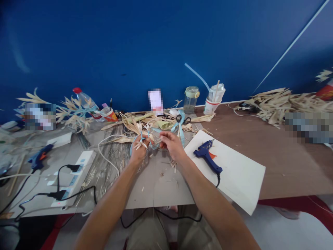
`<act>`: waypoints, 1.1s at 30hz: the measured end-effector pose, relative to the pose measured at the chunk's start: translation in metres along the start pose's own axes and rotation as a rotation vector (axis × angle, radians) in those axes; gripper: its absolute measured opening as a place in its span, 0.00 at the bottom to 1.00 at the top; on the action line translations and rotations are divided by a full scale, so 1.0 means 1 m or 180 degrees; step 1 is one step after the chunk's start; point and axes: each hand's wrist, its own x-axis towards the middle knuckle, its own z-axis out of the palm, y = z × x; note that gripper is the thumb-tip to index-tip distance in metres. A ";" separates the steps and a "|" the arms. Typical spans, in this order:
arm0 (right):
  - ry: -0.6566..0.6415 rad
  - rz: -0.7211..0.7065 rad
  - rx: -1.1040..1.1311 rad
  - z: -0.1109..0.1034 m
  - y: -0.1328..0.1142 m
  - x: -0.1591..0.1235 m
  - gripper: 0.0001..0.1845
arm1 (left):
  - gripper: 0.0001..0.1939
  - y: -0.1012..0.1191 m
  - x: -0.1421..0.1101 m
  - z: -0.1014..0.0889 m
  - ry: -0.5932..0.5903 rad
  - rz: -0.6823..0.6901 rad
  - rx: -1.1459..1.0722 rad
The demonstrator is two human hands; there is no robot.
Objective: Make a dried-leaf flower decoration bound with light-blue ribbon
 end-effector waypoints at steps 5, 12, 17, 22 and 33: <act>-0.0223 -0.0259 0.0296 0.005 -0.020 -0.008 0.18 | 0.08 0.000 0.000 0.002 -0.0053 -0.0126 -0.0348; -0.0312 -0.0510 -0.0572 -0.009 -0.066 -0.043 0.17 | 0.08 -0.002 -0.001 0.000 -0.0069 -0.0077 -0.0549; 0.0538 -0.0679 -0.2824 -0.084 -0.071 -0.072 0.15 | 0.10 0.003 -0.003 0.001 -0.0084 -0.0092 -0.0658; 0.1186 -0.0490 -0.4691 -0.154 -0.036 -0.084 0.19 | 0.11 0.003 -0.004 0.002 -0.0082 -0.0109 -0.0484; 0.0358 -0.1969 -0.3854 -0.060 -0.013 -0.066 0.14 | 0.12 0.003 -0.009 0.004 -0.0044 -0.0061 -0.0572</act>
